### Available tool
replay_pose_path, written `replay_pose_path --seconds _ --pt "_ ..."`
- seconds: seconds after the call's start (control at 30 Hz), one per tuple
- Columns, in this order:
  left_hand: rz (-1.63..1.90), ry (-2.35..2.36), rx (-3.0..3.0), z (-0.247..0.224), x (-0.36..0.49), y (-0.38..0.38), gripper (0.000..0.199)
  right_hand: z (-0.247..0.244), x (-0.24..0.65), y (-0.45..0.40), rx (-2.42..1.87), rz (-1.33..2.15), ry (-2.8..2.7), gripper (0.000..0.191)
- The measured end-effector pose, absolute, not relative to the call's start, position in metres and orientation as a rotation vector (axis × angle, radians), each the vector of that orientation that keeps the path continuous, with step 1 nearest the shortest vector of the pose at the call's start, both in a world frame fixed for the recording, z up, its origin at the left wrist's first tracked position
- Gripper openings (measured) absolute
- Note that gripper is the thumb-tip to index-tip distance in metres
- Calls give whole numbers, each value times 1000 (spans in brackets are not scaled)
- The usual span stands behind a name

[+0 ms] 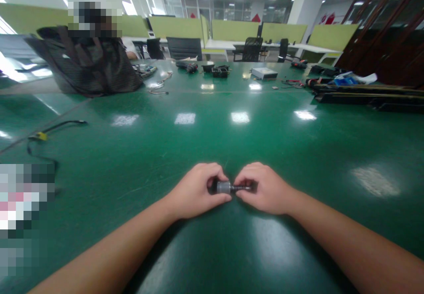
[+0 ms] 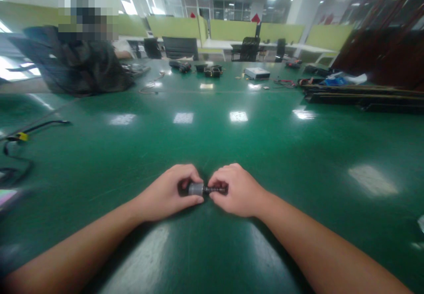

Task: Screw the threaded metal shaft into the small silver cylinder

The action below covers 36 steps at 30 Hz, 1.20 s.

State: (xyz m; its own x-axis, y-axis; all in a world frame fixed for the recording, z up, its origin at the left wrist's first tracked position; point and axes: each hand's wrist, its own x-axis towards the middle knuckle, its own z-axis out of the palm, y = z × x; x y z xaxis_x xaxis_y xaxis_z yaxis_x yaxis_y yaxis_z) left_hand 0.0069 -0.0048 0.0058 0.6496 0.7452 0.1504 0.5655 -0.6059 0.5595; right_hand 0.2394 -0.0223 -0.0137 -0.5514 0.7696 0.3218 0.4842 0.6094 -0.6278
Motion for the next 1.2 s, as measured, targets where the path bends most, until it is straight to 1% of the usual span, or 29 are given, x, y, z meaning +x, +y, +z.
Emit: replay_pose_path --seconds 0.3,0.57,1.2 --pt "507 1030 2381 7 7 -5 24 -13 239 -23 -1005 613 -2253 11" --pt "509 1019 2381 6 6 -4 24 -11 242 -22 -1037 554 -2293 8" --pt "497 1042 2372 6 5 -3 24 -12 275 -3 -1045 601 -2311 11"
